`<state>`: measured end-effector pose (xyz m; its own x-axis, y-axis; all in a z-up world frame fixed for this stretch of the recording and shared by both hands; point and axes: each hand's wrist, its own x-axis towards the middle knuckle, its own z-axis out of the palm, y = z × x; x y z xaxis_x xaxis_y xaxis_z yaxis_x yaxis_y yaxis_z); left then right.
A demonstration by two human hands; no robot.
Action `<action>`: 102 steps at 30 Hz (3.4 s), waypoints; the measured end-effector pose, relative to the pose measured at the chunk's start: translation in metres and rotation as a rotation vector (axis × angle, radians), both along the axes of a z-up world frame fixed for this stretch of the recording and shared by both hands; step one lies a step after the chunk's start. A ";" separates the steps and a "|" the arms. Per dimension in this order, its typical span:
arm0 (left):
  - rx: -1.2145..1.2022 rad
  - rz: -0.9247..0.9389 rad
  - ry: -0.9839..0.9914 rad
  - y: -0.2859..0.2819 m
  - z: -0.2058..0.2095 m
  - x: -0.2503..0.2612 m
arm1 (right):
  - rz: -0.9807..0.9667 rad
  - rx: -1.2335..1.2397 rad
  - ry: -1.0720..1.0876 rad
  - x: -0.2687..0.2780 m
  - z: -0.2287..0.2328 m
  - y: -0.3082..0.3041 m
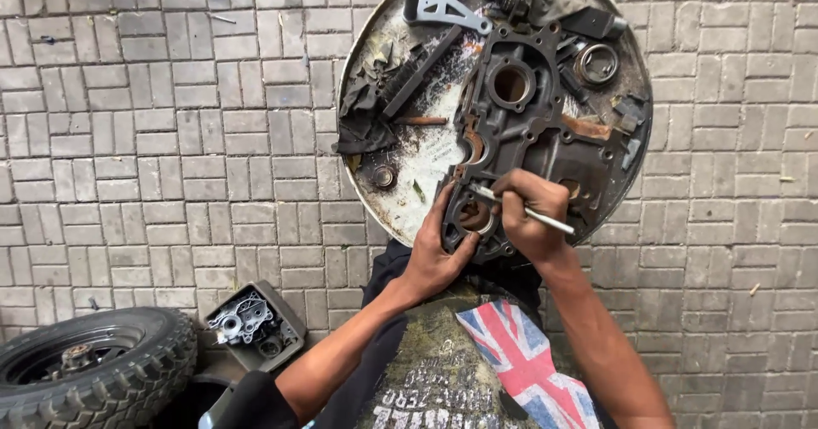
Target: The person cleans a disassembled engine casing using a rag and a metal tool. They wipe the surface of the casing with the cloth and use the tool to scrape out debris from the internal holes and crevices. The person repeatedly turns the casing over to access different areas while working over a metal tray.
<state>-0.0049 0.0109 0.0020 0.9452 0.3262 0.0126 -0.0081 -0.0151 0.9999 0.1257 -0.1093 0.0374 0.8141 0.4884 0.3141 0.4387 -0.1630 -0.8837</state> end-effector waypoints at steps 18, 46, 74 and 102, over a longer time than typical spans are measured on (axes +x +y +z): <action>0.037 0.037 0.001 0.000 -0.007 -0.001 | 0.350 -0.479 0.066 0.056 0.015 0.016; -0.001 0.059 0.010 -0.005 -0.010 -0.004 | 0.412 -0.391 0.023 0.048 -0.020 0.007; 0.013 0.055 -0.004 -0.002 -0.006 -0.002 | 0.170 -0.244 0.457 0.040 0.038 0.012; -0.030 0.113 -0.104 -0.011 -0.013 0.001 | 0.235 -0.048 -0.520 0.017 -0.019 -0.011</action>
<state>-0.0040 0.0002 -0.0113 0.8965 0.4324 0.0970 -0.1115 0.0084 0.9937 0.1427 -0.1208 0.0186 0.4262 0.6609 0.6177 0.8432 -0.0429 -0.5359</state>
